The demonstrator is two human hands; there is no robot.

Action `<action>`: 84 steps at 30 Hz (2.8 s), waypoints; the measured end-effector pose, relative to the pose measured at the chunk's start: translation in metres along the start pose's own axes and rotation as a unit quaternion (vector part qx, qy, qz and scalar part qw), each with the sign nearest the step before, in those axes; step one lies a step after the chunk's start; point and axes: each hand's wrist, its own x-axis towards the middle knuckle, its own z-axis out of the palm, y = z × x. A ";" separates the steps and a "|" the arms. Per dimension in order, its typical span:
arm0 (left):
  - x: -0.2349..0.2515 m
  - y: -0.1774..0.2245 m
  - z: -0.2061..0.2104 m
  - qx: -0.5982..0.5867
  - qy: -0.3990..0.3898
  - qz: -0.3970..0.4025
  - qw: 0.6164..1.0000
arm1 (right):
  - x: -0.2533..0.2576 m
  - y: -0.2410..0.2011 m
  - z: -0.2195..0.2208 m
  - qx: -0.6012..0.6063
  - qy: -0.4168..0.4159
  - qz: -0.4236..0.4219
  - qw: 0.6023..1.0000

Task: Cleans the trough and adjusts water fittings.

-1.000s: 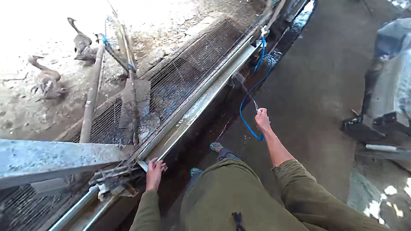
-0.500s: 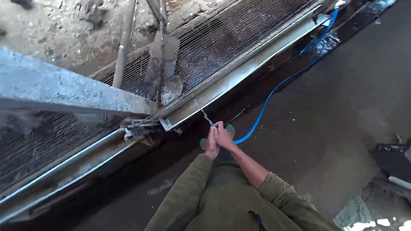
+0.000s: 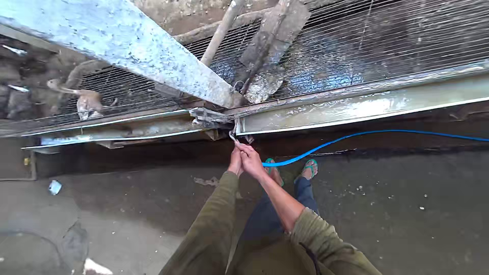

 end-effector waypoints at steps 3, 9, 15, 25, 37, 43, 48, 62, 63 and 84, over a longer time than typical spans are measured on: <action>0.085 -0.012 -0.006 0.112 0.050 -0.035 0.992 | -0.025 0.008 -0.033 0.011 0.034 -0.019 0.999; 0.158 0.022 0.016 0.460 0.074 -0.115 0.877 | -0.104 0.158 -0.135 -0.147 0.039 0.331 0.931; 0.194 0.036 0.042 0.787 -0.026 -0.099 0.609 | -0.179 0.265 -0.153 -0.214 -0.104 0.562 0.792; 0.245 0.001 0.069 0.850 -0.076 -0.077 0.516 | -0.185 0.289 -0.179 -0.125 -0.147 0.555 0.809; 0.242 -0.051 0.208 0.850 -0.344 0.085 0.390 | -0.218 0.326 -0.239 0.125 0.087 0.565 0.811; 0.217 -0.091 0.303 0.799 -0.388 0.163 0.430 | -0.224 0.349 -0.230 0.039 0.049 0.523 0.850; 0.196 -0.126 0.390 0.762 -0.414 0.214 0.450 | -0.223 0.348 -0.238 -0.009 -0.013 0.550 0.835; 0.269 -0.014 0.091 0.834 -0.072 -0.006 0.547 | -0.219 0.333 -0.221 -0.004 0.045 0.538 0.842; 0.273 -0.006 0.071 0.825 -0.042 0.009 0.564 | -0.218 0.332 -0.216 -0.007 0.052 0.541 0.840; 0.258 -0.038 0.188 0.694 -0.023 0.136 0.707 | -0.229 0.350 -0.276 -0.115 0.143 0.555 0.812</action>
